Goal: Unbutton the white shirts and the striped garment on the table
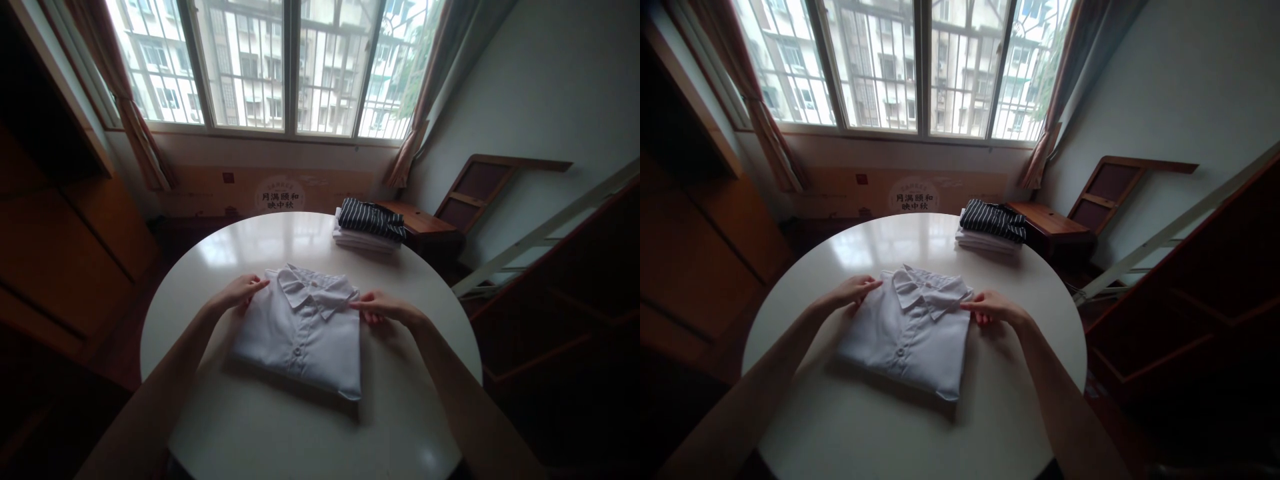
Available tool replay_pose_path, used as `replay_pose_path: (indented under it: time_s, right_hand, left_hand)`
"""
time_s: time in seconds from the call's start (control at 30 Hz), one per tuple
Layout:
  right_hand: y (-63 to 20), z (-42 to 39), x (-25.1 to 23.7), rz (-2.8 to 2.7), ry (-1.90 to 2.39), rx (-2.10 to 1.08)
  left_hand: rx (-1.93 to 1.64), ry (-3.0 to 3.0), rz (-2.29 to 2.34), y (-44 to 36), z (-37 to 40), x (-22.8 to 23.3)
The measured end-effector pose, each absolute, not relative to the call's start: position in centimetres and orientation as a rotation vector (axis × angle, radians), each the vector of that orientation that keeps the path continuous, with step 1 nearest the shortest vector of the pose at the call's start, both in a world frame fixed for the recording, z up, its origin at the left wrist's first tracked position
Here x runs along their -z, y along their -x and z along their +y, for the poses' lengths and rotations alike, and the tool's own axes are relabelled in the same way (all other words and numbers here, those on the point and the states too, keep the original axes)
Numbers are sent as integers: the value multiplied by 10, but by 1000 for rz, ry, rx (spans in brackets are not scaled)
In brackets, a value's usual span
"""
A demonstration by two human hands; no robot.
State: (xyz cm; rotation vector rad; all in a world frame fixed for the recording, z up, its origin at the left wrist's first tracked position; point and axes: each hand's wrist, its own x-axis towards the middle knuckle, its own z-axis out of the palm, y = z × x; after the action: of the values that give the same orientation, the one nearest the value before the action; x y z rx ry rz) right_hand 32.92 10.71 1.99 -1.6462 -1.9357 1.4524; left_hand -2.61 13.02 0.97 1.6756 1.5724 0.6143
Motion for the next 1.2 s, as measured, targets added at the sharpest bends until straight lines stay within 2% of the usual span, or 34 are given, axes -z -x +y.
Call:
replay_pose_path:
  time_s: [0.07, 0.13, 0.27, 0.33, 0.5, 0.67, 0.8, 0.9, 1.07, 1.2]
  right_hand:
    - [-326, 106, -19, -1935, 1555, -1567]
    - [-319, 107, -14, -1858, 1538, -1533]
    - [-303, 115, 0, -1524, 1608, -1157]
    - [-301, 117, 1, -1380, 1589, -1084]
    - [-316, 114, -10, -1426, 1566, -1361]
    - [-326, 107, -19, -1768, 1548, -1640]
    - [-324, 107, -19, -1863, 1513, -1717]
    - [-315, 107, -13, -1801, 1493, -1632]
    - [-293, 110, -2, -1473, 1588, -1203]
    - [-291, 112, -2, -1346, 1559, -1325]
  left_hand:
    - [-560, -1635, 1425, 31, 129, -11]
    - [-602, -1595, 1381, 31, 129, -9]
    - [-893, -1397, 1513, 25, 131, -1]
    - [-978, -1214, 1467, 22, 131, -1]
    - [-845, -1095, 1207, 29, 126, -9]
    - [-655, -1287, 1244, 44, 113, -20]
    - [-501, -1322, 1228, 55, 95, -23]
    - [-536, -1328, 1153, 58, 84, -21]
    - [-721, -1244, 1058, 49, 77, -21]
    - [-756, -1175, 1022, 43, 75, -24]
